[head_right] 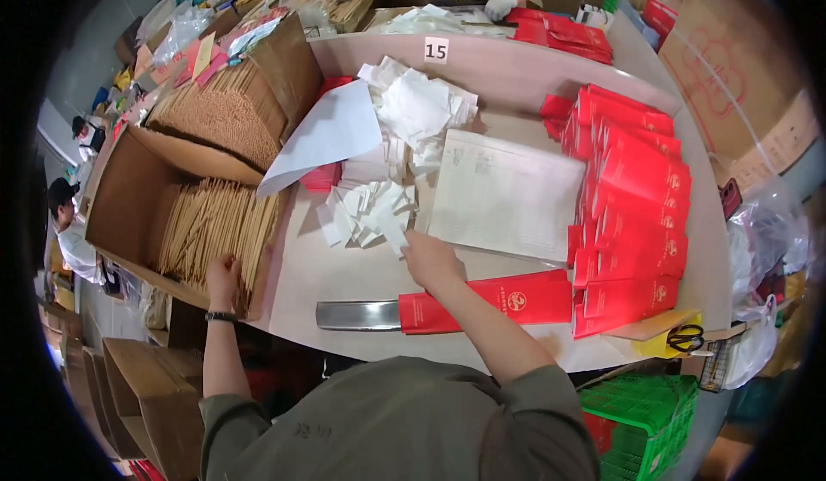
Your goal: Packaging wooden sticks into paper sleeves and placing them into red envelopes at a manufacturing workstation.
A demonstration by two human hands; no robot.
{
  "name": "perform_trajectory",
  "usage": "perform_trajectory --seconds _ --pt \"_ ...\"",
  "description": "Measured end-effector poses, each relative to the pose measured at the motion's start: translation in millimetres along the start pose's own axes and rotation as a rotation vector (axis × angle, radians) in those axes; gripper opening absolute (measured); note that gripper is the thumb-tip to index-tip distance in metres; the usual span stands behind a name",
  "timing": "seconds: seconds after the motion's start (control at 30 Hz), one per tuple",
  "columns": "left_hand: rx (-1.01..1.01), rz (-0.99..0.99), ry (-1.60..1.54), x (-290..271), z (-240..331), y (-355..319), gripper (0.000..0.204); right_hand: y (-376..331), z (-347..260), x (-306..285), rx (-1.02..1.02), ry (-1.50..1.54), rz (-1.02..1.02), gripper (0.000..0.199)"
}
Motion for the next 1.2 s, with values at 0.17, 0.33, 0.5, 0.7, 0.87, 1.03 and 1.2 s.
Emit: perform_trajectory --seconds 0.17,0.33,0.5,0.7,0.87,1.03,1.2 --pt "0.037 0.089 -0.128 -25.2 23.3 -8.3 0.018 -40.8 -39.5 -10.2 -0.574 -0.087 -0.186 0.015" --pt "0.100 -0.006 0.039 -13.5 14.9 -5.9 0.024 -73.7 -62.8 40.8 -0.744 -0.338 -0.315 0.013" --pt "0.054 0.258 -0.304 -36.7 -4.2 -32.6 0.019 -101.8 -47.5 2.1 -0.746 -0.032 0.021 0.025" --pt "0.168 -0.546 -0.995 -12.4 119.4 -111.0 0.009 -110.8 -14.4 -5.2 -0.728 -0.003 -0.029 0.033" --pt "0.091 -0.698 -0.838 16.2 129.0 -102.5 0.007 -106.8 -4.3 2.2 -0.741 -0.105 -0.024 0.038" --pt "0.626 -0.425 -0.704 24.3 260.2 -132.6 0.016 -110.3 -14.9 11.5 -0.748 -0.039 0.012 0.040" --pt "0.181 -0.149 -0.620 33.4 222.4 -125.2 0.021 -111.0 -11.5 15.1 -0.667 -0.187 0.021 0.043"
Point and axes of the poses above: each hand's wrist, its own y-axis towards the middle knuckle, its own x-axis out of the palm, z = x × y, the point moved 6 cm from there along y, towards the middle knuckle
